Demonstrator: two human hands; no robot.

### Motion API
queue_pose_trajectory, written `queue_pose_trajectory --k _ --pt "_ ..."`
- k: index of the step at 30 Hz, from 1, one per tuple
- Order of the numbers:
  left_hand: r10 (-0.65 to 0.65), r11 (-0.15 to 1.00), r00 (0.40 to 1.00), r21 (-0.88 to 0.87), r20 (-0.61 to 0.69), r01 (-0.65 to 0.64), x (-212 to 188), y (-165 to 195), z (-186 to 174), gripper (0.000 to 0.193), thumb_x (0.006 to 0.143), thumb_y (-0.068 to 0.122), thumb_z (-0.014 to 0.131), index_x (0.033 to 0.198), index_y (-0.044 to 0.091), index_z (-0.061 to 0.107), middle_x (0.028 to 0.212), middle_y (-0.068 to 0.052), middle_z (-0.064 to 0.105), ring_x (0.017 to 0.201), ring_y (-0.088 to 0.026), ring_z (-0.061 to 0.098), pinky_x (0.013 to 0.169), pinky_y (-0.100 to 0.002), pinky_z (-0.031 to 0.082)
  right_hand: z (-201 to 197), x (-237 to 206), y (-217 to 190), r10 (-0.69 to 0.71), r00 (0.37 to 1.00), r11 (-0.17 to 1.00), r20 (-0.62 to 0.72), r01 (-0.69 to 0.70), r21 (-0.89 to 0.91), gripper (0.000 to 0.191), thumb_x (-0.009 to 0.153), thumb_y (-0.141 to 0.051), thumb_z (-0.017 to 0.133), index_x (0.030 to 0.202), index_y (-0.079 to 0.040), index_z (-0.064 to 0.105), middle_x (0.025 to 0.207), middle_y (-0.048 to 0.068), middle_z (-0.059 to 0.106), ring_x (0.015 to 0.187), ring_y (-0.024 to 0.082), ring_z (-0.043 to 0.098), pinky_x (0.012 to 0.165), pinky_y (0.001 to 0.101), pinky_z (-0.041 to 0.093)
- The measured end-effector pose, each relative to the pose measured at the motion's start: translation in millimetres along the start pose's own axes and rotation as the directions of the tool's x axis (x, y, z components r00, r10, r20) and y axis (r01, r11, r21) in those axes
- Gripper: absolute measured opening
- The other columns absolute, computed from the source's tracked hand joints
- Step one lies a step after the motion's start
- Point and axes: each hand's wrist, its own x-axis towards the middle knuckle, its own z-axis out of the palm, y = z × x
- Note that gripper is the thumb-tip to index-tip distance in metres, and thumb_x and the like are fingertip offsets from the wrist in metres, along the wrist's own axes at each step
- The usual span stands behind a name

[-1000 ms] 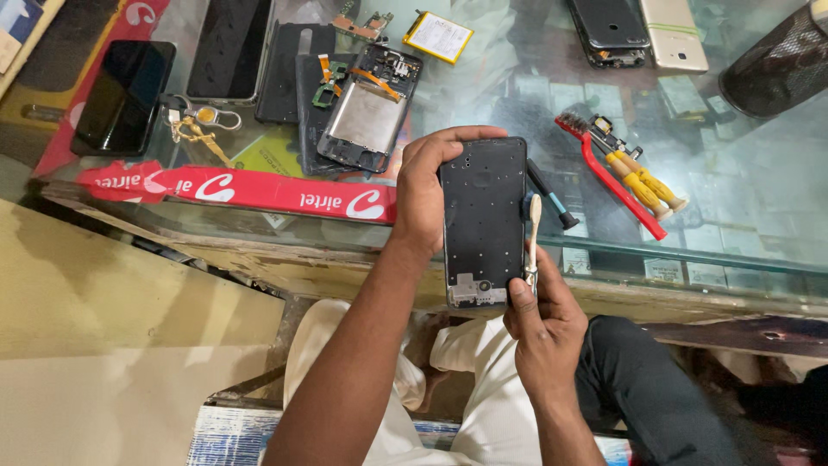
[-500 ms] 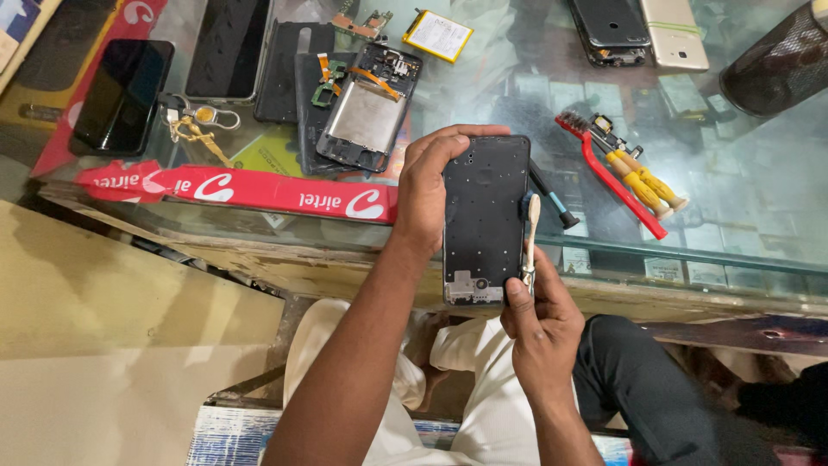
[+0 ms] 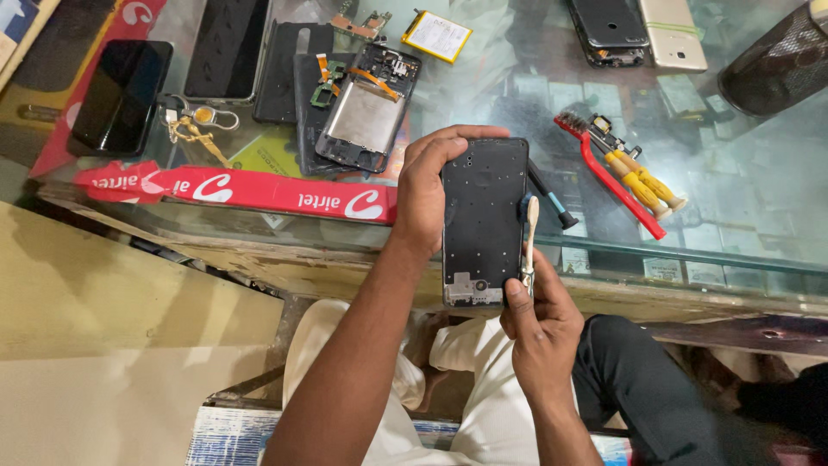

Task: The person cleans the interior of a disassembled smartphone using a red plastic pry tool and a toothbrush. They scrape and brush the phone's frame and back cover, then flip the device to clean the screen assembly area.

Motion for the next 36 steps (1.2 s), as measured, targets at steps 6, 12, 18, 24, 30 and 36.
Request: queue_pose_trajectory --k 6,12,18,24,30,36 --pt "0.048 0.996 0.998 0.073 -0.052 -0.044 -1.8 -0.7 1.9 0.045 0.092 0.016 0.043 0.111 -0.012 0.072 0.108 -0.02 0.074 0.097 -0.021 0.072 0.093 -0.036 0.059 -1.0 -0.4 1.3 -0.001 1.0 1.0 -0.003 0.001 -0.02 0.048 0.099 -0.003 0.061 0.147 0.0 0.054 0.096 0.0 0.067 0.062 0.001 0.047 0.049 0.0201 0.035" --pt "0.0 0.998 0.999 -0.056 -0.053 -0.003 -2.3 -3.7 -1.2 0.047 0.092 0.017 0.041 0.113 -0.013 0.07 0.11 -0.021 0.073 0.099 -0.024 0.071 0.094 -0.038 0.059 -1.5 -2.1 0.2 -0.015 1.0 0.998 -0.001 0.015 -0.056 0.046 0.101 -0.005 0.061 0.147 0.0 0.055 0.088 0.0 0.065 0.061 0.001 0.047 0.048 0.0203 0.035" --pt "-0.116 0.907 0.979 -0.384 0.166 0.172 -1.1 -3.5 -1.3 0.042 0.105 0.032 0.038 0.119 -0.002 0.057 0.128 -0.023 0.066 0.101 -0.03 0.072 0.088 -0.046 0.061 0.2 -2.6 -3.3 -0.024 0.999 0.998 0.026 0.025 -0.061 0.048 0.1 -0.006 0.063 0.148 -0.001 0.057 0.084 -0.003 0.063 0.06 0.001 0.044 0.049 0.0199 0.034" --pt "-0.101 0.927 0.983 -0.344 0.153 0.149 0.2 -2.5 0.8 0.053 0.111 0.053 0.042 0.125 0.003 0.051 0.118 -0.022 0.065 0.094 -0.03 0.07 0.078 -0.044 0.06 6.0 -7.2 -20.7 -0.49 0.857 0.561 0.157 0.448 -0.696 0.041 0.098 -0.008 0.071 0.138 -0.01 0.066 0.095 0.006 0.061 0.08 0.012 0.056 0.067 0.0279 0.048" --pt "-0.077 0.97 0.997 -0.23 0.032 0.082 3.3 -3.4 -1.9 0.071 0.104 0.067 0.039 0.124 0.001 0.056 0.111 -0.018 0.066 0.09 -0.026 0.069 0.079 -0.042 0.061 17.2 -13.3 -26.8 -0.363 0.885 0.528 0.291 0.453 -0.719 0.038 0.086 -0.01 0.078 0.124 -0.009 0.073 0.069 0.007 0.057 0.057 0.015 0.053 0.054 0.0324 0.044" --pt "-0.049 0.987 0.999 -0.154 -0.023 0.044 3.9 -4.6 -0.1 0.074 0.104 0.068 0.038 0.122 0.0 0.058 0.108 -0.015 0.066 0.088 -0.024 0.068 0.079 -0.04 0.061 5.6 -9.7 -23.3 -0.422 0.867 0.52 0.264 0.47 -0.713 0.037 0.093 -0.006 0.074 0.131 -0.007 0.07 0.072 0.009 0.058 0.06 0.016 0.056 0.058 0.032 0.046"
